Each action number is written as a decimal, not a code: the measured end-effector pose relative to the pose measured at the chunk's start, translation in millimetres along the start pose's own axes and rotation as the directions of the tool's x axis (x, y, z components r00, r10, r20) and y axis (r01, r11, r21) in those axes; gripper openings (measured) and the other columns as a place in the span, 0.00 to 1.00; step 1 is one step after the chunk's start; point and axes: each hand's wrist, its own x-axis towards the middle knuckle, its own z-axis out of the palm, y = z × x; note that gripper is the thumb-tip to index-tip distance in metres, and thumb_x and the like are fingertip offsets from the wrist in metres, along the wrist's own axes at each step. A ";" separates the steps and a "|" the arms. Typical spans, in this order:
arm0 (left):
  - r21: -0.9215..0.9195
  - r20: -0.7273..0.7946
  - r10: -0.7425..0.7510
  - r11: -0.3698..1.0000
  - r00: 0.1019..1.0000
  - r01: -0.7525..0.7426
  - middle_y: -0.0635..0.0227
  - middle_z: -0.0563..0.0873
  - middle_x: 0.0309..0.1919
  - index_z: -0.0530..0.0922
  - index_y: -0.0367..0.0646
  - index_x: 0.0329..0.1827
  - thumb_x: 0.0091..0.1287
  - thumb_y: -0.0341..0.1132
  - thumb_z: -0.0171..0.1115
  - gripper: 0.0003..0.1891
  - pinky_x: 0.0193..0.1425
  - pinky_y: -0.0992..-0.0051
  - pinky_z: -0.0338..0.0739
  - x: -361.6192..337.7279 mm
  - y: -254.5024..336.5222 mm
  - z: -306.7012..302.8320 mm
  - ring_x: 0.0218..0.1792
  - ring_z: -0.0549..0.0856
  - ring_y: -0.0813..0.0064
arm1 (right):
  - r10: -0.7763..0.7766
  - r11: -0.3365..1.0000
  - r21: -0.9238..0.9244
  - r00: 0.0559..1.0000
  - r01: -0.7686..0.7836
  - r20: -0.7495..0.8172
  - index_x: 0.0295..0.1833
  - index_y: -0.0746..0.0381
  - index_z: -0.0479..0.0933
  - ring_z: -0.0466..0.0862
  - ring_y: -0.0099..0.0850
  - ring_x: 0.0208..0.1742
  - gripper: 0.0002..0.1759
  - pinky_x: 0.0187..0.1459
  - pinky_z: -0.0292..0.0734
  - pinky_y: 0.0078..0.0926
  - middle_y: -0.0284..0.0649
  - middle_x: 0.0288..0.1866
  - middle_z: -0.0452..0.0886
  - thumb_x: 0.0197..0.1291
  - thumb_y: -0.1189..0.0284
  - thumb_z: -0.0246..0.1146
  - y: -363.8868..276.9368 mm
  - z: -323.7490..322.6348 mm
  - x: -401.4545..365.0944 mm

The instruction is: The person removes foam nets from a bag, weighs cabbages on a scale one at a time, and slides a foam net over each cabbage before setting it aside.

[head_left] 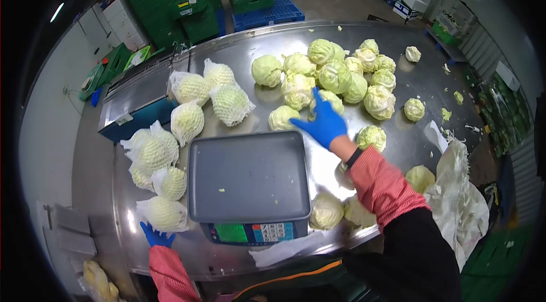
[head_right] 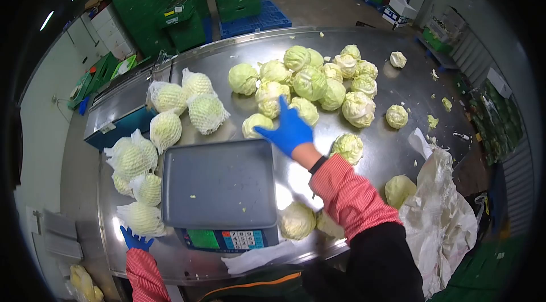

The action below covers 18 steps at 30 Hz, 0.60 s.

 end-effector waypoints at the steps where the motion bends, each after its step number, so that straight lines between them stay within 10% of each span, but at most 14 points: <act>1: 0.185 -0.082 0.018 0.983 0.996 -0.002 0.65 0.63 0.69 0.58 0.56 0.72 0.58 0.73 0.41 0.43 0.66 0.41 0.53 16.7 1.1 -3.7 0.66 0.67 0.58 | 0.022 0.990 -0.138 0.999 -0.028 -0.048 0.73 0.61 0.47 0.75 0.54 0.55 0.61 0.54 0.72 0.41 0.64 0.56 0.70 0.40 0.40 0.68 15.1 -16.2 23.6; 2: 0.297 -0.151 -0.003 0.954 0.989 0.048 0.65 0.59 0.71 0.57 0.54 0.73 0.64 0.60 0.49 0.36 0.69 0.52 0.54 19.9 8.7 1.6 0.68 0.63 0.61 | 0.142 0.964 -0.224 0.989 -0.144 -0.026 0.73 0.59 0.47 0.75 0.56 0.55 0.63 0.54 0.72 0.42 0.64 0.57 0.69 0.38 0.39 0.69 29.0 -29.0 47.0; 3: 0.407 -0.080 0.317 0.876 0.945 -0.260 0.65 0.59 0.71 0.57 0.52 0.73 0.66 0.54 0.50 0.34 0.69 0.56 0.54 33.7 6.0 -0.7 0.68 0.63 0.62 | 0.185 0.944 -0.272 0.982 -0.185 -0.028 0.73 0.58 0.47 0.75 0.55 0.55 0.64 0.53 0.73 0.42 0.62 0.58 0.68 0.35 0.39 0.70 42.4 -38.7 68.9; 5: 0.521 0.139 0.812 0.427 0.567 -0.739 0.64 0.58 0.71 0.57 0.48 0.72 0.69 0.42 0.52 0.29 0.70 0.63 0.54 63.3 -5.6 -7.1 0.69 0.61 0.64 | 0.263 0.889 -0.386 0.965 -0.248 -0.015 0.73 0.56 0.47 0.75 0.52 0.56 0.66 0.53 0.73 0.41 0.61 0.58 0.68 0.32 0.39 0.71 60.4 -46.9 109.3; 6: 0.531 0.136 0.846 0.377 0.515 -0.759 0.62 0.63 0.69 0.59 0.42 0.71 0.70 0.28 0.47 0.25 0.69 0.70 0.57 -21.1 -1.2 50.5 0.67 0.64 0.65 | 0.268 0.865 -0.437 0.963 -0.246 -0.014 0.73 0.55 0.47 0.75 0.51 0.56 0.66 0.53 0.73 0.41 0.61 0.58 0.68 0.31 0.39 0.72 69.8 -44.8 124.8; 15: 0.214 0.684 0.528 0.513 0.502 -0.831 0.62 0.77 0.56 0.70 0.35 0.61 0.67 0.22 0.47 0.19 0.59 0.74 0.70 -173.4 -48.1 161.8 0.49 0.78 0.74 | 0.237 0.966 -0.067 0.960 -0.249 -0.151 0.69 0.56 0.58 0.74 0.49 0.57 0.59 0.56 0.72 0.39 0.56 0.60 0.68 0.29 0.47 0.75 142.1 -11.7 142.6; 18: 0.170 0.715 0.458 0.619 0.528 -0.767 0.61 0.80 0.50 0.74 0.33 0.56 0.68 0.24 0.48 0.15 0.54 0.75 0.73 -180.1 -56.8 169.2 0.43 0.80 0.75 | 0.410 0.825 0.437 0.912 -0.359 -0.025 0.68 0.57 0.59 0.74 0.43 0.57 0.55 0.57 0.71 0.37 0.52 0.57 0.70 0.33 0.49 0.75 158.5 -20.7 132.7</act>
